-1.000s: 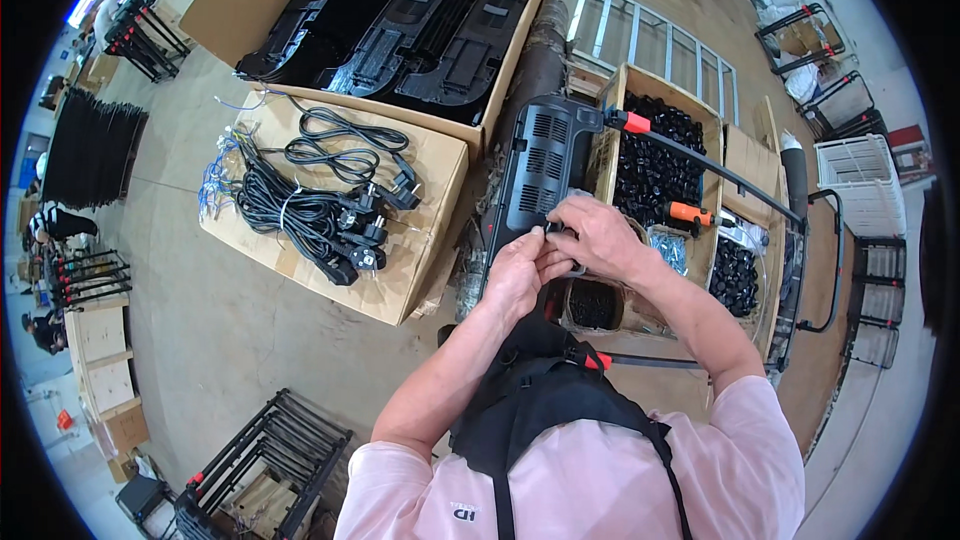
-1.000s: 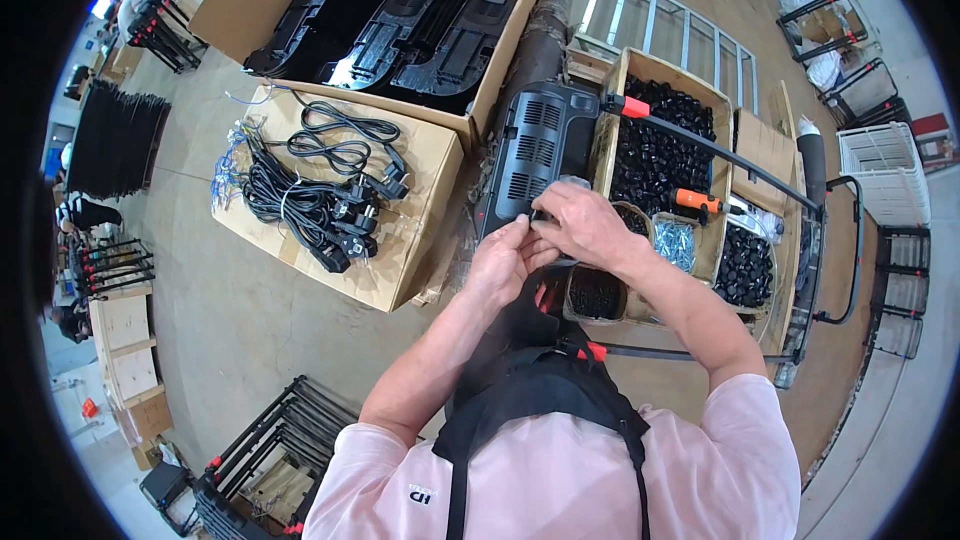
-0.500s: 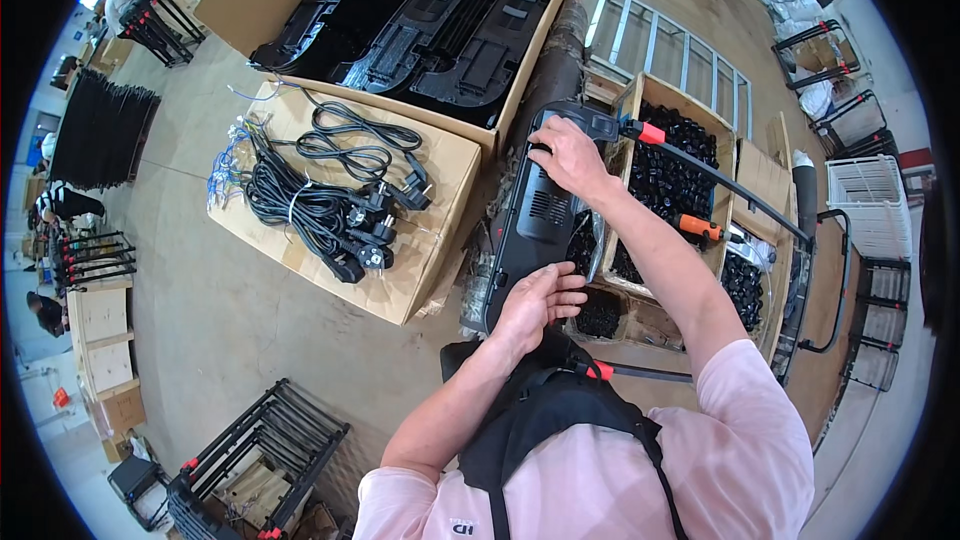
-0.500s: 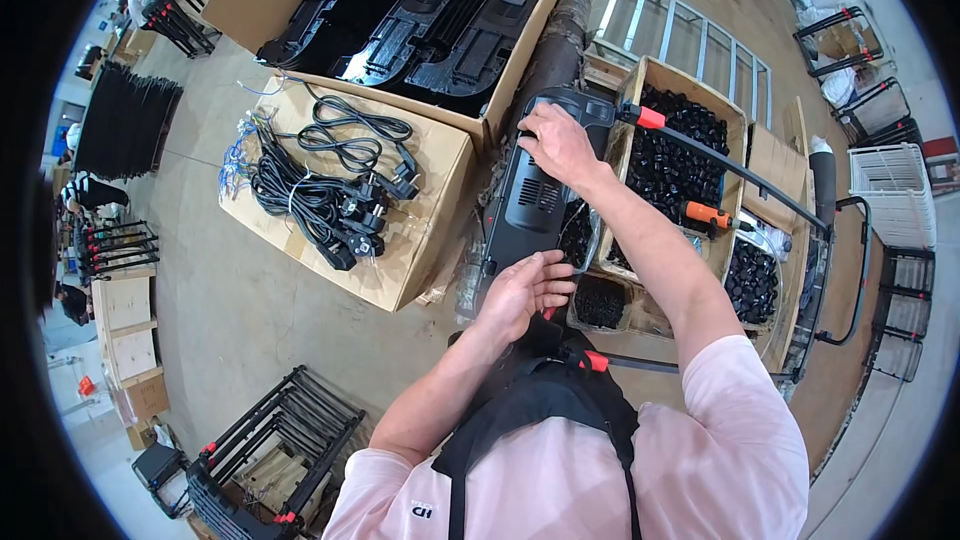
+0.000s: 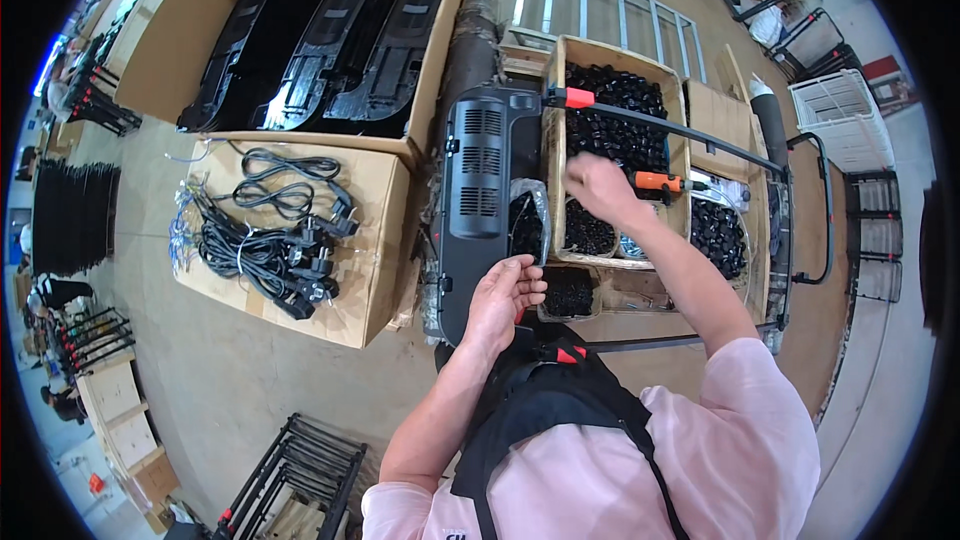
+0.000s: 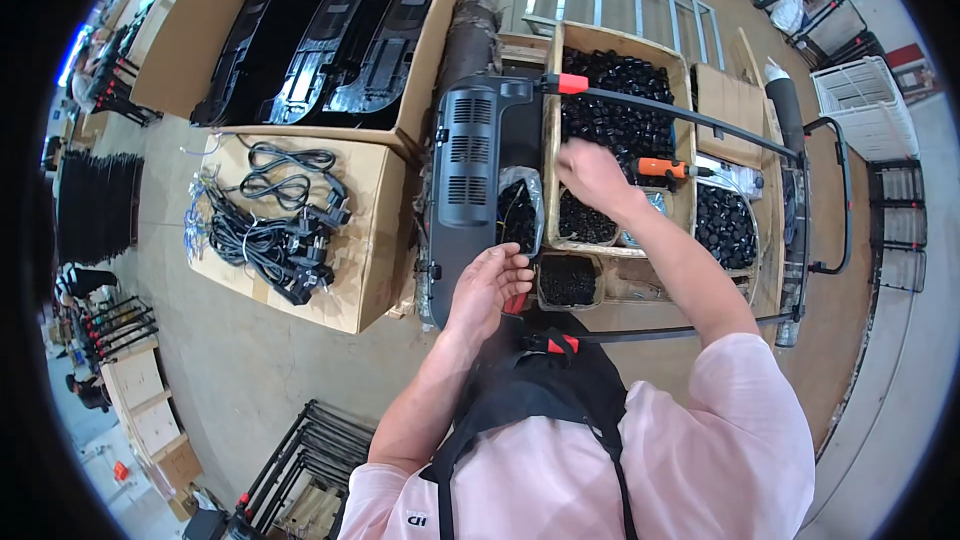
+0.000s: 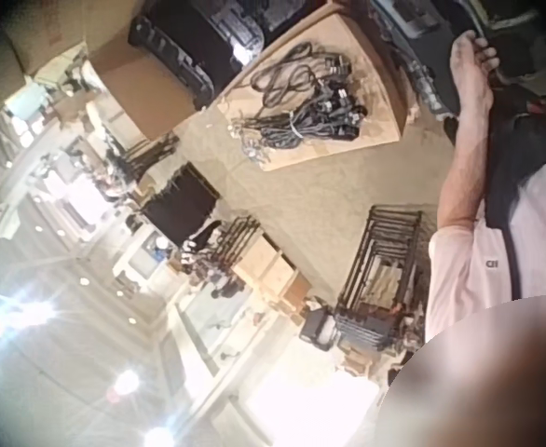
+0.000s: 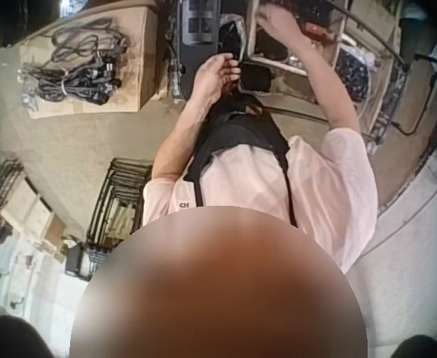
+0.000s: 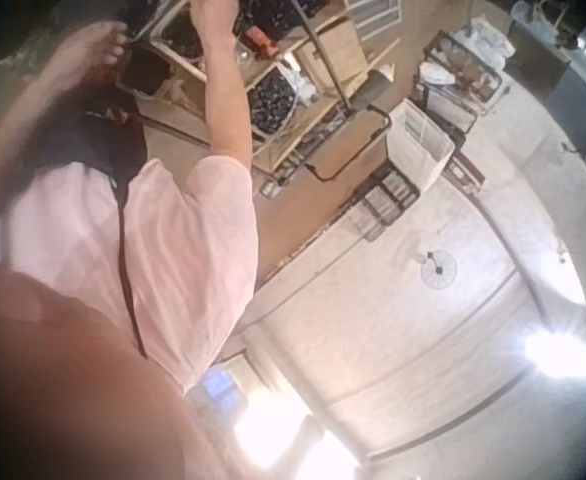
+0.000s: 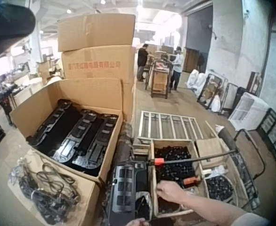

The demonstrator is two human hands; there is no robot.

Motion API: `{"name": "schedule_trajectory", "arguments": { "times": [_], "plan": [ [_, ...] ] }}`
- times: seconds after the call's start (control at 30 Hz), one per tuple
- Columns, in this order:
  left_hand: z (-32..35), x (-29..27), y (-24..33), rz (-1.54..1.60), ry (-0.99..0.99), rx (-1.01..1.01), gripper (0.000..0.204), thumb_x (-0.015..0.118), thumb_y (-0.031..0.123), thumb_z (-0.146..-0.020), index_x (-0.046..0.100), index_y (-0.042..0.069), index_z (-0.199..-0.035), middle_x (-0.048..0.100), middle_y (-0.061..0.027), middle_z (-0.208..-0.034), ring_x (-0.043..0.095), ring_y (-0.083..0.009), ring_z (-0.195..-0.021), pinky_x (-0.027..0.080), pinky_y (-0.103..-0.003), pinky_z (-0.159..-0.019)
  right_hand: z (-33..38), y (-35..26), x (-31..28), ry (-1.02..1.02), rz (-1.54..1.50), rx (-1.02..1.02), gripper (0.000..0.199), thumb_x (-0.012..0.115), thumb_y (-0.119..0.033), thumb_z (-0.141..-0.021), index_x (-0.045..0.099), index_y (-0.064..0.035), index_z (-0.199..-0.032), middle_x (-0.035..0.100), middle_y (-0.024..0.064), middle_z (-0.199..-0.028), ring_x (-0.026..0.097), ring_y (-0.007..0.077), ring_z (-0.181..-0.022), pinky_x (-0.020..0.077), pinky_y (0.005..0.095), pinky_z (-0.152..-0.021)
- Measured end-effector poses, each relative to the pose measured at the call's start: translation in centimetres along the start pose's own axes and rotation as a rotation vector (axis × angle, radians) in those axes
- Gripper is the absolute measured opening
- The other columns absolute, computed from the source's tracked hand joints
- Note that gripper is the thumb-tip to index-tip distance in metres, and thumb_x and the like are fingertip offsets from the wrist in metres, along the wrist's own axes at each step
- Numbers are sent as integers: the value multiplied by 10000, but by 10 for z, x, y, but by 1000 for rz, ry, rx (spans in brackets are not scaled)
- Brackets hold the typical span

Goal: Assembling the internal wires and external plastic housing of a handheld power tool using an electric screwdriver.

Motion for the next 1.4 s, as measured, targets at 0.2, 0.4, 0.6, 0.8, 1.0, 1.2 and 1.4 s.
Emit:
{"name": "schedule_trajectory", "arguments": {
  "times": [0.2, 0.4, 0.6, 0.8, 1.0, 1.2, 1.4],
  "plan": [
    [-22, 31, -23, -78, -34, -62, 325, 501, 281, -1149, 611, 7, -1285, 699, -106, -1105, 707, -204, -967, 607, -355, -868, 94, 91, 64, -444, 250, 72, 231, 718, -142, -852, 762, -67, -1067, 724, 201, -1040, 733, 392, -1020, 587, 497, -922],
    [-53, 53, -47, -117, -15, -70, 326, 498, 270, -1149, 610, -4, -1286, 696, -125, -1127, 706, -225, -1013, 607, -370, -898, 88, 84, 71, -570, 278, 9, 261, 643, -122, -924, 722, -56, -1164, 693, 240, -1119, 732, 385, -1069, 593, 463, -906],
    [-103, 75, -69, -149, 39, -61, 388, 561, 300, -1121, 606, -23, -1331, 697, -162, -1230, 692, -279, -1147, 567, -416, -1033, 91, 92, 82, -627, 286, -70, 261, 541, -196, -1013, 693, -77, -1189, 674, 277, -1229, 749, 387, -1046, 599, 469, -882],
    [-158, 96, -78, -262, 112, -97, 592, 543, 364, -1122, 463, -65, -1522, 491, -252, -1575, 456, -358, -1479, 347, -480, -1252, 102, 117, 98, -484, 159, -8, 258, 523, -230, -1031, 700, -65, -1119, 717, 245, -1026, 732, 401, -1034, 583, 504, -887],
    [-198, 97, -87, -316, 229, -193, 486, 418, 397, -1157, 570, -11, -1375, 582, -185, -1434, 550, -316, -1330, 416, -485, -1183, 97, 107, 60, -281, -143, 141, 215, 663, -119, -864, 730, -16, -1040, 732, 233, -995, 704, 424, -1040, 565, 521, -902],
    [-216, 96, -106, -31, 140, -269, 431, 347, 375, -1173, 653, 73, -1128, 704, -78, -1042, 670, -218, -894, 593, -410, -799, 105, 78, 19, -23, -558, 260, 362, 657, -128, -896, 733, 22, -1217, 753, 223, -1094, 736, 364, -996, 579, 435, -909],
    [-216, 84, -103, -18, 28, -199, 337, 451, 329, -1157, 642, 53, -1123, 696, -83, -997, 665, -199, -806, 583, -363, -710, 126, 143, 17, 207, -874, 890, 419, 721, -169, -967, 679, 13, -1342, 748, 100, -1024, 723, 129, -830, 595, 299, -674]
  ]
}}
Point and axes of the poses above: each hand's wrist, its own z-axis away from the middle knuckle, its own x-axis out of the palm, y = z × x, the point moved 1 cm from there along -z, towards the middle knuckle
